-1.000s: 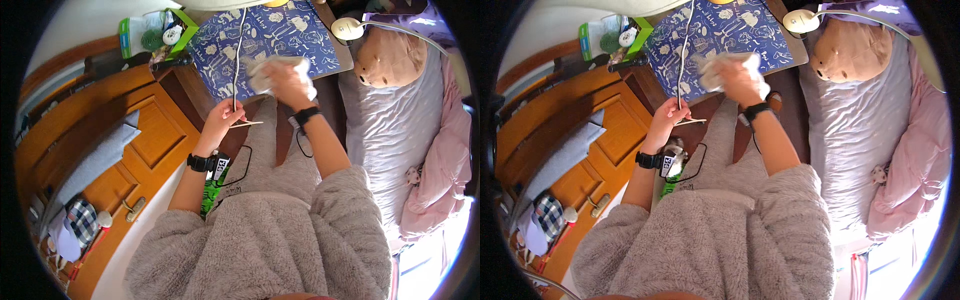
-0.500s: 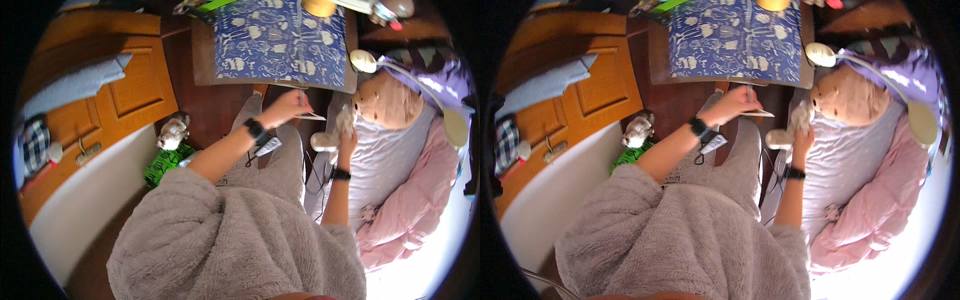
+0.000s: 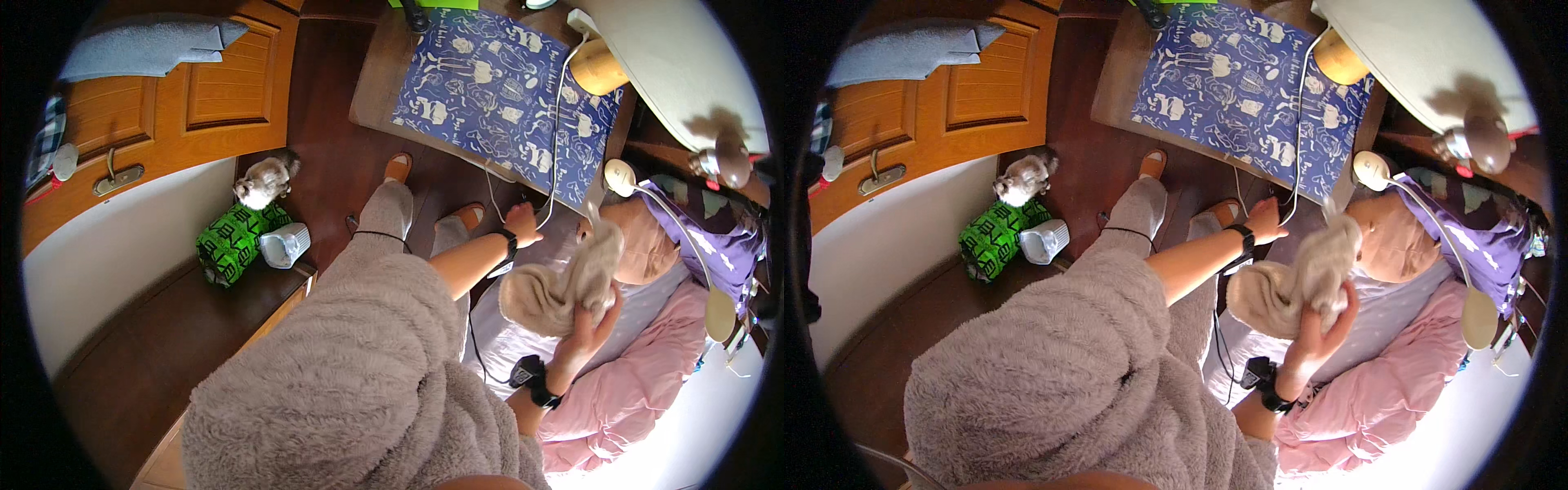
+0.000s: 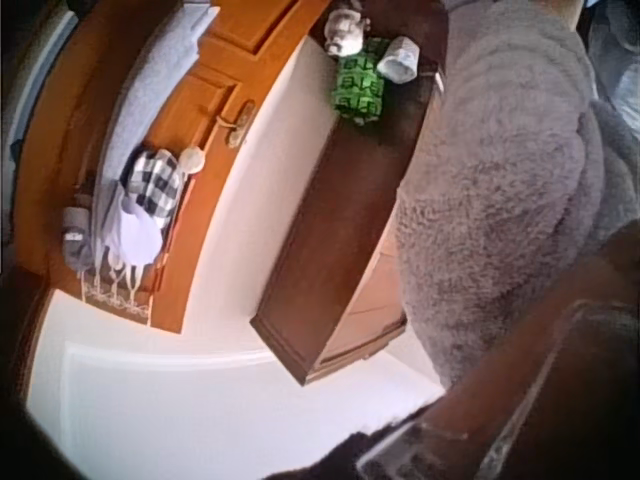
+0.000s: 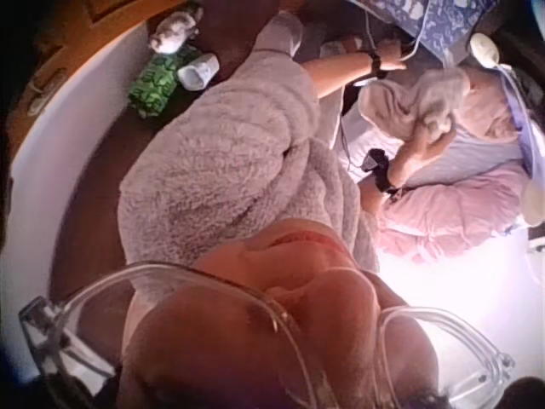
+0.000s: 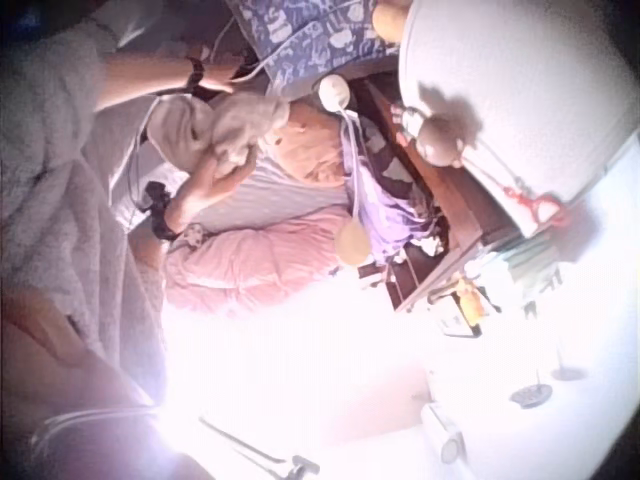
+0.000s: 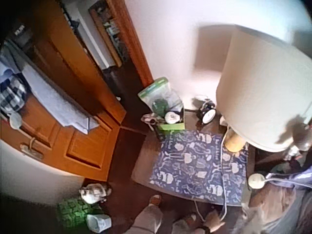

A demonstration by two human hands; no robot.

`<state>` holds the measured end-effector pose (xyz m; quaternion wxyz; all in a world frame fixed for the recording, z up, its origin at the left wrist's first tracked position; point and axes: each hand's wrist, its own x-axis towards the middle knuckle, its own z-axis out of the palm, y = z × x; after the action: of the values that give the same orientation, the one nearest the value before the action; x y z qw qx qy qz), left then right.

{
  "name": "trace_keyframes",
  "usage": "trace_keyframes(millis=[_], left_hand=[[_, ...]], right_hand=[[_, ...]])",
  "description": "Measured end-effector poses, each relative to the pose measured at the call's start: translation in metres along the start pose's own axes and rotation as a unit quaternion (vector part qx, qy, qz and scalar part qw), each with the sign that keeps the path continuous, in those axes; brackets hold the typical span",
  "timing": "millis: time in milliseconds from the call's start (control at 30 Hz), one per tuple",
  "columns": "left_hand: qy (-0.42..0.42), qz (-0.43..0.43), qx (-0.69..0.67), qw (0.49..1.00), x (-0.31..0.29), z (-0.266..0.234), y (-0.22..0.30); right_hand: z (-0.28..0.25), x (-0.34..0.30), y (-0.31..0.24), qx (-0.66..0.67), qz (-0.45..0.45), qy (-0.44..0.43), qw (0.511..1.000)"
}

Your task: The person wipes a bedside table and headboard with a cloth, then picks up and places a book and papers, and finally picks up a pair of gloves. The actions are performed in a bedroom with a bed, lamp, and various items on the table.

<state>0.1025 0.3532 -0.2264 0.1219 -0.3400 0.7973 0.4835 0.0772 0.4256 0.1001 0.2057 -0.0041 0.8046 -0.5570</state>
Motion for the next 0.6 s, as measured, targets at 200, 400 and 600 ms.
trace_keyframes(millis=[200,400,600], left_hand=[[-0.153,-0.075,-0.107,0.979,-0.054,-0.132,-0.098],[-0.015,-0.063,-0.302,0.951,-0.046,-0.377,-0.165],[0.239,0.125,0.005,0.963,0.127,-0.534,-0.15]], right_hand=[[0.136,0.11,-0.001,-0.101,-0.117,-0.089,0.984],[0.333,0.177,0.111,-0.429,-0.235,0.018,0.872],[0.398,0.089,0.107,-0.366,-0.296,-0.165,0.866]])
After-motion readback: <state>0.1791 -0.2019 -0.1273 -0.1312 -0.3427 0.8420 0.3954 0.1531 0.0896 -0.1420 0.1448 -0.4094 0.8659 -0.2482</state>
